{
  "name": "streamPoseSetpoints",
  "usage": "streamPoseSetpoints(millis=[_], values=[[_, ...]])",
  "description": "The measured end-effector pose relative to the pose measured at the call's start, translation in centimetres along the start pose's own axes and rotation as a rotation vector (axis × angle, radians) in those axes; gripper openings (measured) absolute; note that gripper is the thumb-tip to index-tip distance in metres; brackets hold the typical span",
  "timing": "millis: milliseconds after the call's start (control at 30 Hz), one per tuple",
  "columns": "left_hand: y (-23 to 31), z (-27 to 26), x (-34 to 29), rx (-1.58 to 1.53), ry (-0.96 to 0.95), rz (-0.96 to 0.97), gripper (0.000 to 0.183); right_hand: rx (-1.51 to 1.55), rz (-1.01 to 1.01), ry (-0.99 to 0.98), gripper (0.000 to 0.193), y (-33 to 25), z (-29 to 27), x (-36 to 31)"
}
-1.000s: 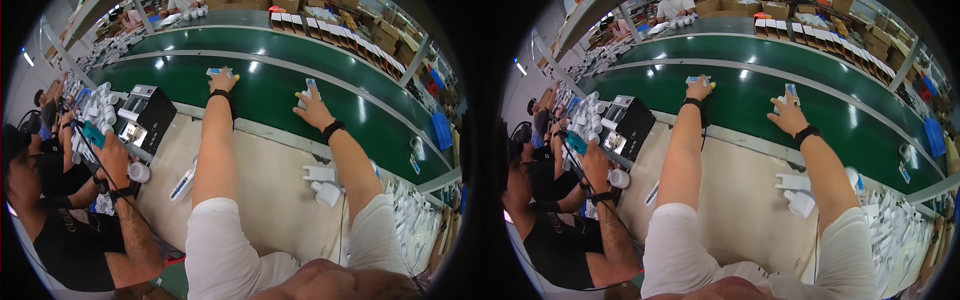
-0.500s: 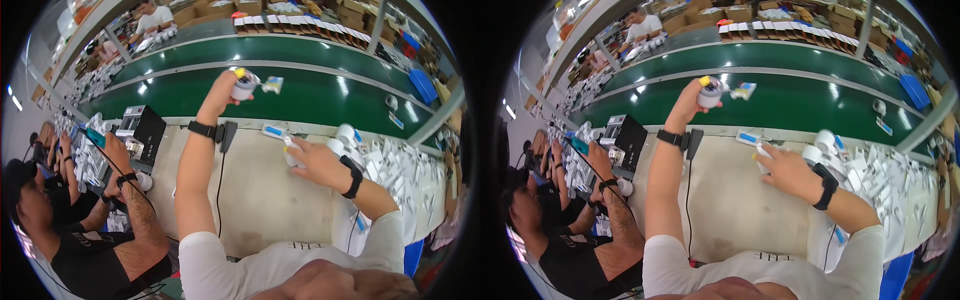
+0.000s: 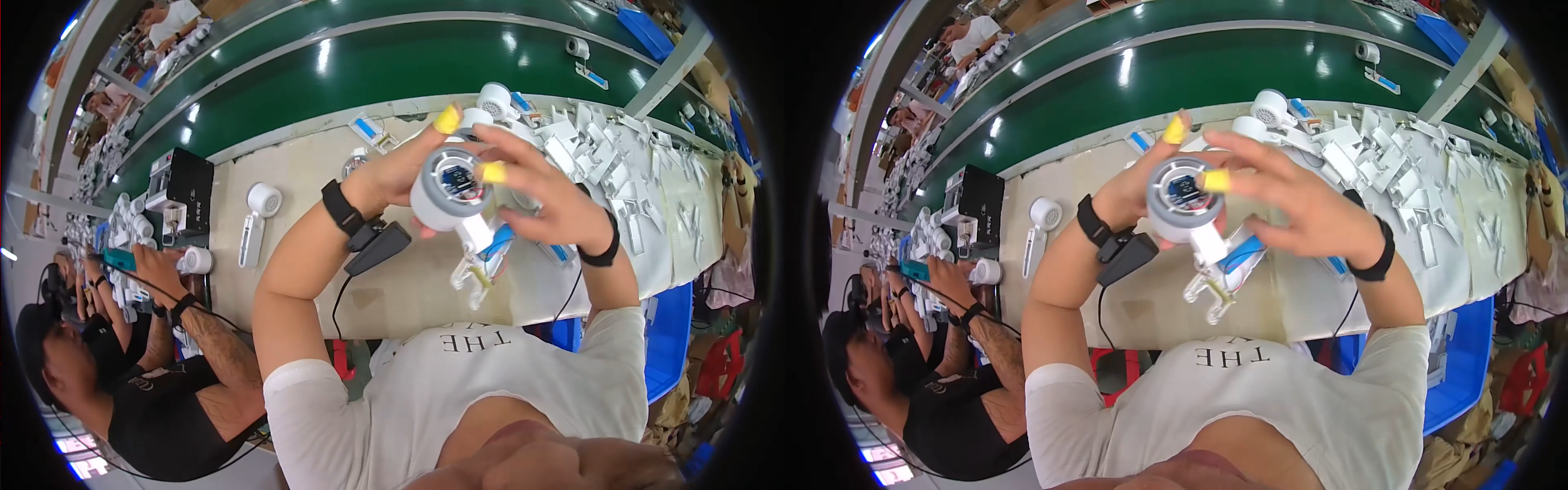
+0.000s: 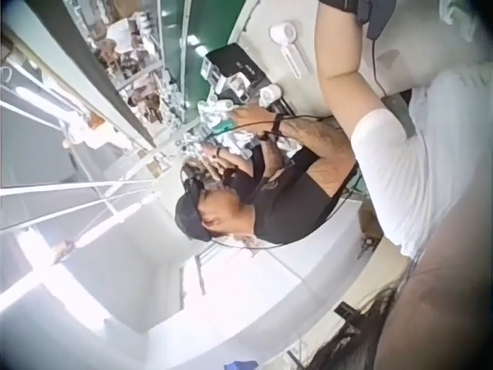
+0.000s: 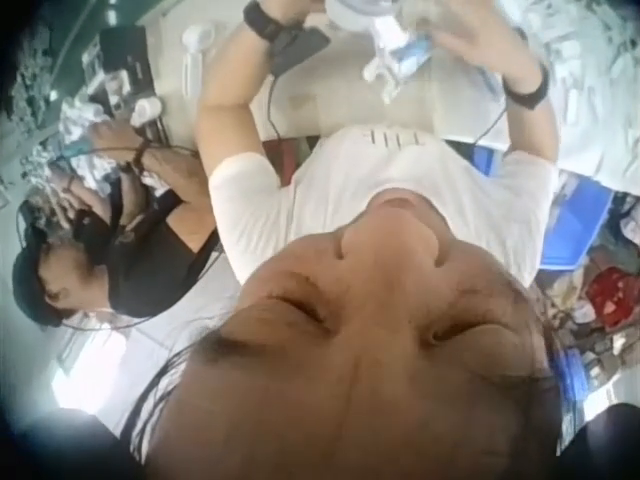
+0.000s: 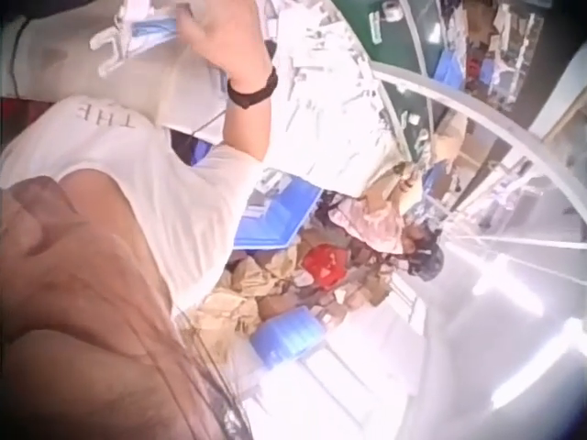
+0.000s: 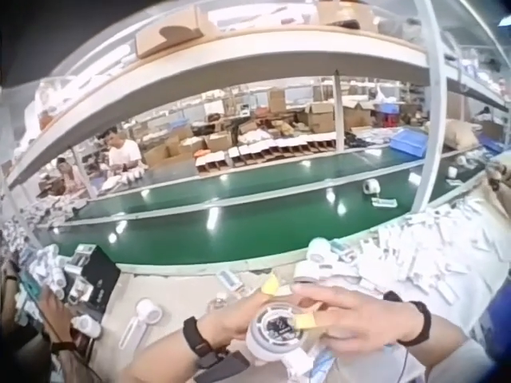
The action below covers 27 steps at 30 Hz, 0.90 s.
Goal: The person assembles handheld fans by hand, picking up a fan head and a handle, fitting the internal components together, and snapping the handle casing shut before placing the unit on a conveyor belt.
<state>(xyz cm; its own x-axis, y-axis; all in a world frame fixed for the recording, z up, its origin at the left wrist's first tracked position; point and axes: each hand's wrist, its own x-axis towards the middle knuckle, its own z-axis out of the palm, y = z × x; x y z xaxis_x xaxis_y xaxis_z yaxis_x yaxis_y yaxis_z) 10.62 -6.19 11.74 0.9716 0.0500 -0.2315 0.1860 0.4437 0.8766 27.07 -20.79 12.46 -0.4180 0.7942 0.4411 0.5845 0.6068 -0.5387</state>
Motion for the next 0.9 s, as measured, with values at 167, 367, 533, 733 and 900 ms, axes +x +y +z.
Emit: streamPoseSetpoints(millis=[167,367,533,733,900], values=[[-2.0,1.7,1.4,0.224,-0.164,0.086,0.079,-0.352,-0.016,0.189,0.068,-1.8,3.1,-1.3],[-4.6,1.0,2.3,0.166,0.096,0.110,0.079,-0.275,0.118,0.389,0.071,-2.9,3.1,-1.8],[-9.1,2.1,1.2,-0.171,-0.100,0.456,0.065,-0.463,0.385,0.542,0.074,-2.0,3.0,-1.9],[-8.5,3.8,-0.7,-0.293,0.127,0.523,0.037,-0.537,0.392,0.557,0.069,-1.5,3.4,-3.0],[-7.8,4.2,-1.4,-0.140,0.366,0.445,0.027,-0.499,0.033,0.493,0.066,0.0,3.2,-5.2]])
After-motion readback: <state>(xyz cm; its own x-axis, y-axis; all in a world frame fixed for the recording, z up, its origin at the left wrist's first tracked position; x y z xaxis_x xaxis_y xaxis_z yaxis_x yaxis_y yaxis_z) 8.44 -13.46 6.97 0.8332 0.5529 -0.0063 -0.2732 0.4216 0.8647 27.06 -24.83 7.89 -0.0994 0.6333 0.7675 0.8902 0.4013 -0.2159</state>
